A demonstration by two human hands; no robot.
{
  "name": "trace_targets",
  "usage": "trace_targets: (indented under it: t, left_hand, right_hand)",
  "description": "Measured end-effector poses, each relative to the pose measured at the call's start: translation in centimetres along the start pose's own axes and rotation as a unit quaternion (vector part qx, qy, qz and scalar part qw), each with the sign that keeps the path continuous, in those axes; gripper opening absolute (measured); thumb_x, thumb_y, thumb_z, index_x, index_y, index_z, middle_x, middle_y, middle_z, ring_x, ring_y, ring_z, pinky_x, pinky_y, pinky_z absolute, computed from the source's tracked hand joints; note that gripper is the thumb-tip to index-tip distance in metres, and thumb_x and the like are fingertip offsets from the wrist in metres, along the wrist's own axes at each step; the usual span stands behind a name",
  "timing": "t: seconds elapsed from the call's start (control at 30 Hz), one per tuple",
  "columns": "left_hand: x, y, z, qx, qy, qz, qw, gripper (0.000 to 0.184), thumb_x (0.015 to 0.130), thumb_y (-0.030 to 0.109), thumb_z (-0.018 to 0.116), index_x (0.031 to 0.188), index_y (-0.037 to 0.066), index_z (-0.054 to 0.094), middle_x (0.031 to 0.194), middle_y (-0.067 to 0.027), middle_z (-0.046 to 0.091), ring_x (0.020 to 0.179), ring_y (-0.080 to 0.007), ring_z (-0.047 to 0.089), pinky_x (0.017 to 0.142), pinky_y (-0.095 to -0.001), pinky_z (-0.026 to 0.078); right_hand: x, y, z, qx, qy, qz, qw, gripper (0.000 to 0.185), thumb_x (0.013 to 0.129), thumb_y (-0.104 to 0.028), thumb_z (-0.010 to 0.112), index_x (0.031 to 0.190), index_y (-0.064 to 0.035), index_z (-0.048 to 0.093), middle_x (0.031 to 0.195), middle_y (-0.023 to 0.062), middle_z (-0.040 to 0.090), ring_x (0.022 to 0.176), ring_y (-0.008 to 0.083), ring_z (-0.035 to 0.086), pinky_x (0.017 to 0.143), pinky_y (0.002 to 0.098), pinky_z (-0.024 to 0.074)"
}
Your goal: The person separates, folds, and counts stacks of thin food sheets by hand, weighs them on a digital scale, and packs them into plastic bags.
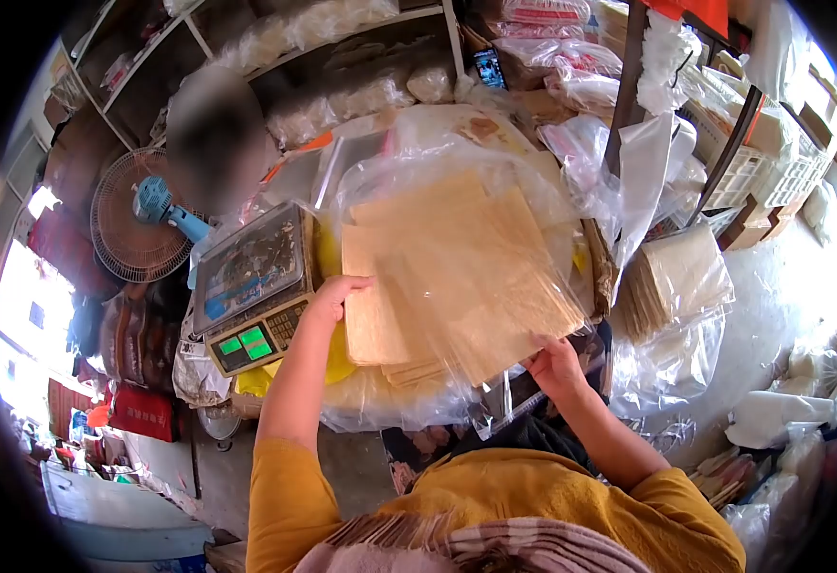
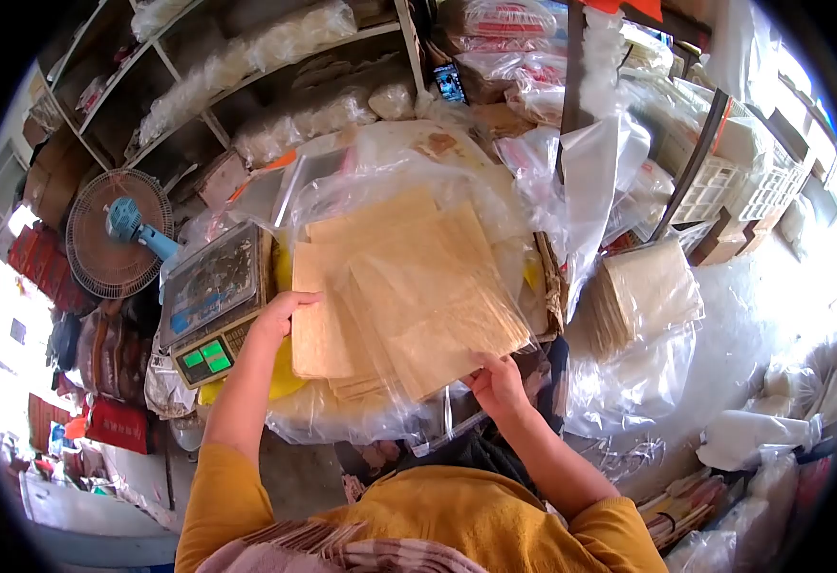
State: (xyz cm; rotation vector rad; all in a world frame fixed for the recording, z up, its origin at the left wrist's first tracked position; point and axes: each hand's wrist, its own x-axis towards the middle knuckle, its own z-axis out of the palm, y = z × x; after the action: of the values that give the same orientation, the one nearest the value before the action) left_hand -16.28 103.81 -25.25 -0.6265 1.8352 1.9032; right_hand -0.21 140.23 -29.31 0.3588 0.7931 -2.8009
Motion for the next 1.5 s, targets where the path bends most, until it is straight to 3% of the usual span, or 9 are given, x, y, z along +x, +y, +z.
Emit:
trace_targets:
  t: [0.3,0.4,0.47,0.6,0.7,0.8,0.93,1.1,1.5]
  left_hand:
    - [-11.5,7.6,1.5,0.199,0.100,0.286,0.932,0.023,0.068,0.008,0.067,0.086,-0.006,0.065,0.077,-0.0110,0.066,0.066,-0.0169,0.063,0.060,-0.0289,0.050]
    - [-17.7,11.7,1.8,0.271,0.180,0.397,0.858,0.023,0.072,0.009,0.065,0.090,-0.005,0.065,0.077,-0.0077,0.065,0.065,-0.0135,0.061,0.062,-0.0279,0.048]
    - [-21.3,13.1,2.5,0.360,0.269,0.448,0.773,0.023,0.076,0.010,0.065,0.093,-0.005,0.062,0.075,-0.0093,0.065,0.065,-0.0123,0.059,0.063,-0.0275,0.047]
    - [-27.2,13.3,4.7,0.393,0.336,0.527,0.675,0.022,0.077,0.010,0.066,0.093,-0.005,0.062,0.075,-0.0099,0.065,0.066,-0.0120,0.058,0.064,-0.0279,0.047]
    - [-29.6,13.0,2.2,0.357,0.313,0.582,0.660,0.024,0.078,0.009,0.067,0.096,-0.005,0.061,0.083,-0.0087,0.065,0.071,-0.0128,0.059,0.069,-0.0272,0.047]
    - [-31.3,13.0,0.1,0.222,0.259,0.582,0.738,0.032,0.073,0.005,0.068,0.102,-0.005,0.059,0.096,-0.0071,0.063,0.082,-0.0141,0.059,0.077,-0.0260,0.046]
    - [-28.1,11.8,-2.1,0.138,0.186,0.502,0.833,0.037,0.069,0.006,0.070,0.102,-0.006,0.059,0.094,-0.0081,0.063,0.081,-0.0129,0.059,0.074,-0.0258,0.047]
    - [-21.7,7.6,-0.5,0.130,0.205,0.475,0.846,0.031,0.070,0.007,0.070,0.098,-0.004,0.062,0.088,-0.0055,0.064,0.075,-0.0107,0.058,0.070,-0.0238,0.047]
    - [-10.4,2.0,1.6,0.036,0.110,0.500,0.858,0.036,0.076,0.005,0.069,0.109,-0.002,0.055,0.100,-0.0059,0.061,0.087,-0.0135,0.059,0.078,-0.0262,0.048]
  right_hand:
    - [0.8,-3.6,4.2,-0.188,-0.035,-0.148,0.970,0.031,0.086,-0.001,0.050,0.117,-0.0031,0.049,0.111,0.0094,0.059,0.094,0.0238,0.060,0.078,0.0349,0.0505]
    - [1.6,-4.9,8.7,-0.699,0.043,-0.136,0.701,0.034,0.085,-0.004,0.051,0.119,-0.0051,0.050,0.112,0.0097,0.059,0.091,0.0246,0.060,0.076,0.0325,0.0489]
    - [0.3,-3.8,11.4,-0.686,-0.033,-0.307,0.659,0.030,0.081,-0.011,0.055,0.111,-0.0070,0.059,0.106,0.0112,0.063,0.090,0.0257,0.061,0.077,0.0333,0.0476]
    - [3.6,-1.0,9.5,-0.878,-0.228,-0.140,0.397,0.031,0.078,-0.022,0.061,0.106,-0.0080,0.063,0.099,0.0124,0.065,0.093,0.0252,0.061,0.082,0.0340,0.0468]
    - [1.3,-4.9,14.4,-0.730,-0.281,0.038,0.622,0.040,0.077,-0.030,0.067,0.110,-0.0083,0.061,0.101,0.0127,0.065,0.095,0.0267,0.061,0.081,0.0357,0.0472]
    - [4.6,-7.4,14.3,-0.667,-0.084,-0.363,0.645,0.055,0.084,-0.024,0.064,0.129,-0.0048,0.041,0.126,0.0121,0.051,0.110,0.0258,0.053,0.091,0.0375,0.0444]
    - [9.0,-8.7,13.3,-0.262,-0.236,-0.248,0.902,0.052,0.084,-0.019,0.065,0.128,-0.0041,0.042,0.121,0.0123,0.054,0.106,0.0216,0.055,0.089,0.0362,0.0453]
    - [6.0,-9.4,12.9,-0.252,-0.256,-0.149,0.921,0.040,0.087,-0.014,0.060,0.123,-0.0041,0.047,0.110,0.0058,0.058,0.098,0.0135,0.057,0.083,0.0283,0.0474]
    - [7.1,-13.1,12.5,-0.389,-0.127,-0.302,0.861,0.040,0.078,-0.016,0.071,0.110,0.0009,0.054,0.099,0.0045,0.061,0.088,0.0105,0.057,0.076,0.0249,0.0467]
